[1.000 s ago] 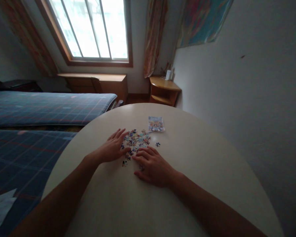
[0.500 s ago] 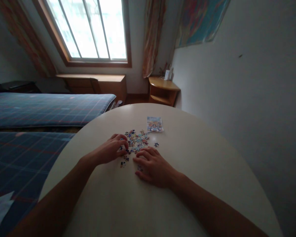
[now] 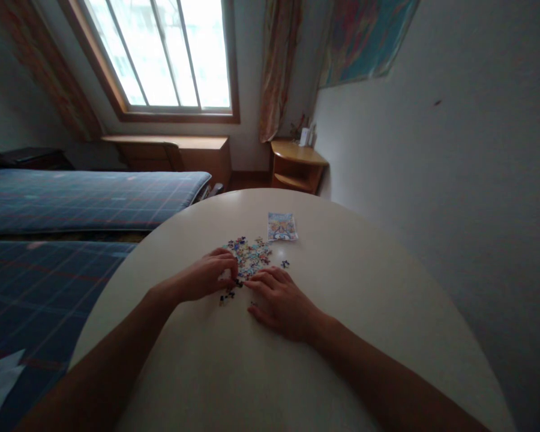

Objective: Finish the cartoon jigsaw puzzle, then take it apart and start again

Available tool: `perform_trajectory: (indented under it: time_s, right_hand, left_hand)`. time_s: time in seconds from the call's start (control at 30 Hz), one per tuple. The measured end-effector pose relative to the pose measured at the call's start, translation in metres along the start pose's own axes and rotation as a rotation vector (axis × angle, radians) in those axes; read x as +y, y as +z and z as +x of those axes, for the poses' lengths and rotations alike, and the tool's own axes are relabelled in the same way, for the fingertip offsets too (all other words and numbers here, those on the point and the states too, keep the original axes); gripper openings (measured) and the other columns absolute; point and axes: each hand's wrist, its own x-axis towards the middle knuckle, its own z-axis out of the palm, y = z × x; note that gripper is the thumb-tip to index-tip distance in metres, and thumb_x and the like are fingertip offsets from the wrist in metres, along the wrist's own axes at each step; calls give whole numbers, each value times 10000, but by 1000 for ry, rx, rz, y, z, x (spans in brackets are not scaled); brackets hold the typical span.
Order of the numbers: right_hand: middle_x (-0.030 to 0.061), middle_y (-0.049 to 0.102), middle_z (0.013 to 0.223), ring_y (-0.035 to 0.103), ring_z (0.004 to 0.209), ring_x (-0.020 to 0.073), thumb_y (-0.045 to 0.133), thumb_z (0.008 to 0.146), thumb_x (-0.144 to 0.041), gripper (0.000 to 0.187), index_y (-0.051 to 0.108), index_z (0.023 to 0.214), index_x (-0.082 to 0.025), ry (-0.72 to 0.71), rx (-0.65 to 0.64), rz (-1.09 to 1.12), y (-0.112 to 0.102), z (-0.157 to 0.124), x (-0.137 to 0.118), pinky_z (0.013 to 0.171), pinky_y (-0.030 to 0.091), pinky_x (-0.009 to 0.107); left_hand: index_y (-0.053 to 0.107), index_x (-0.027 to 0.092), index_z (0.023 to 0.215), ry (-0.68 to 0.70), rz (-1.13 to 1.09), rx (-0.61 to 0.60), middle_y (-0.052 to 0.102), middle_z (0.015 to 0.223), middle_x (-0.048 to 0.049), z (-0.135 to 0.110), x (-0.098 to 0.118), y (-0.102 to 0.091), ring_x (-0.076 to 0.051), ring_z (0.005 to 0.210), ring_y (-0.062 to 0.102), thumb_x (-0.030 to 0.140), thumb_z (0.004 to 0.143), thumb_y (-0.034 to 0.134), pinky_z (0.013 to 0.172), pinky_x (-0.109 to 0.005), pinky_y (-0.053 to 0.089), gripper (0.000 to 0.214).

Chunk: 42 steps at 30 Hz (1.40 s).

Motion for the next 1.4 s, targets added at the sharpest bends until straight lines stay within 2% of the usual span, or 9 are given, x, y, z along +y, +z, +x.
perform_trajectory:
  time_s: [0.3, 0.43, 0.63, 0.77, 1.13, 1.23, 1.4]
  right_hand:
    - [110, 607, 1298, 453, 1262, 275, 597, 910, -365, 440, 569, 1295, -154, 41, 9, 22, 3, 0, 1, 1140, 306, 452]
    - [112, 598, 1309, 443, 1272, 273, 595, 912, -364, 424, 580, 1283, -159, 42, 18, 15, 3, -1, 2, 1142, 306, 454]
    - [108, 600, 1303, 438, 1280, 269, 586, 918, -359, 397, 589, 1268, -173, 32, 26, 19, 3, -2, 2, 1138, 314, 451]
    - [103, 602, 1300, 443, 1275, 268, 588, 917, -352, 386, 594, 1263, -181, 28, 25, 17, 3, -2, 3, 1132, 322, 448]
    - [78, 593, 1362, 408, 1335, 274, 583, 920, -373, 436, 572, 1325, -213, -6, -13, 43, 3, -3, 4, 1142, 300, 445]
    - [58, 583, 1385, 383, 1352, 288, 571, 928, -368, 410, 591, 1309, -216, -31, -40, 38, 4, -3, 5, 1150, 286, 453]
    - [50, 581, 1391, 370, 1368, 274, 579, 925, -340, 397, 593, 1305, -225, -52, -34, 41, 8, -2, 7, 1154, 293, 449]
  left_hand:
    - [657, 217, 901, -45, -8, -34, 642, 961, -30, 2, 10, -3, -199, 967, 583, 244, 867, 653, 889, -306, 450, 43]
    - [657, 243, 997, -51, 64, -39, 630, 1041, -30, 0, 7, -3, -228, 1046, 556, 266, 843, 698, 935, -347, 437, 161]
    - [662, 247, 996, -81, 85, -11, 600, 1127, -43, -3, 3, 1, -236, 1099, 537, 265, 867, 672, 980, -369, 429, 131]
    - [656, 229, 936, -61, 60, -7, 606, 1106, -40, -3, 2, 1, -216, 1085, 542, 260, 902, 628, 978, -344, 427, 54]
    - [661, 224, 878, -39, 12, -40, 650, 935, -23, 2, 11, -5, -202, 960, 580, 221, 859, 671, 867, -303, 445, 22]
    - [666, 224, 897, -50, -16, -37, 662, 938, -24, 2, 10, -3, -197, 934, 593, 259, 868, 667, 847, -301, 447, 45]
    - [679, 223, 894, -73, -76, -55, 706, 897, -12, 3, 9, -1, -174, 862, 626, 254, 925, 564, 821, -288, 457, 123]
